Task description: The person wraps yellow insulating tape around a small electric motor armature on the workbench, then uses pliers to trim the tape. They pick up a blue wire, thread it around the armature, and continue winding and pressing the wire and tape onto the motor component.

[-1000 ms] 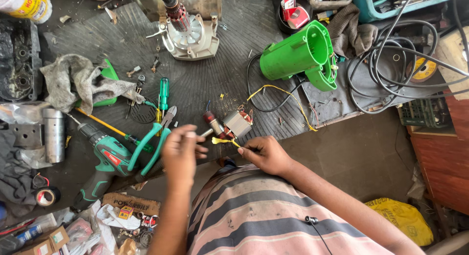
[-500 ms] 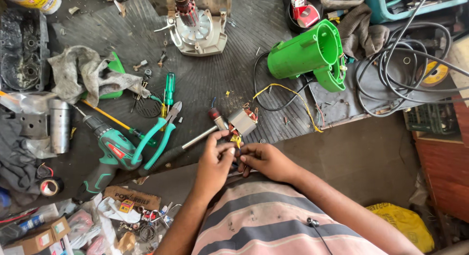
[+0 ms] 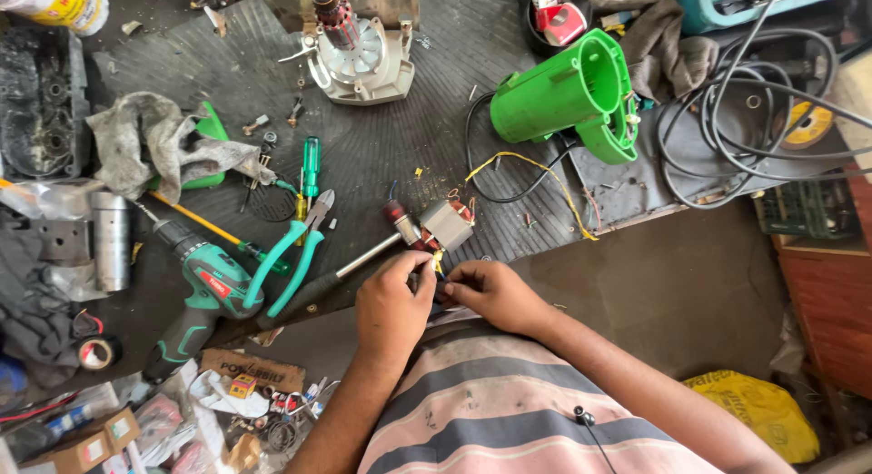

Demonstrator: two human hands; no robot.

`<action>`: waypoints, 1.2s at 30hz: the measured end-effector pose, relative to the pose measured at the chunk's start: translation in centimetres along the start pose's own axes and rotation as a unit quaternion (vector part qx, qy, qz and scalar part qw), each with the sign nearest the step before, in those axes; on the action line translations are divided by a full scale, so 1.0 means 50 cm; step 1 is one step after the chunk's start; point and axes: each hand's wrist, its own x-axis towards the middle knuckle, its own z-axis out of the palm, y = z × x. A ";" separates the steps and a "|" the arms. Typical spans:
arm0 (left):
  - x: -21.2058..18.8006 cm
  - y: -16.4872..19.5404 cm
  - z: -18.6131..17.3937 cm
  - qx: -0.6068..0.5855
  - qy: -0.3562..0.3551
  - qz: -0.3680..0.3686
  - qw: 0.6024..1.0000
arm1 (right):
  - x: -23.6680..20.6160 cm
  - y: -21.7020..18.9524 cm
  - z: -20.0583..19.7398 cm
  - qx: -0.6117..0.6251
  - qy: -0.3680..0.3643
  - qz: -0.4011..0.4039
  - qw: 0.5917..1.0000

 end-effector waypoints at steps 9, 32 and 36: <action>-0.050 -0.074 0.015 -0.347 -0.091 0.028 0.933 | -0.003 -0.012 -0.001 0.022 0.001 0.030 0.999; -0.009 -0.018 0.058 -0.052 -0.091 0.082 0.991 | -0.049 -0.093 -0.043 -0.358 0.201 -0.078 0.908; -0.008 -0.017 0.065 -0.118 -0.132 0.034 0.984 | -0.062 -0.099 -0.068 -0.303 0.172 -0.009 0.937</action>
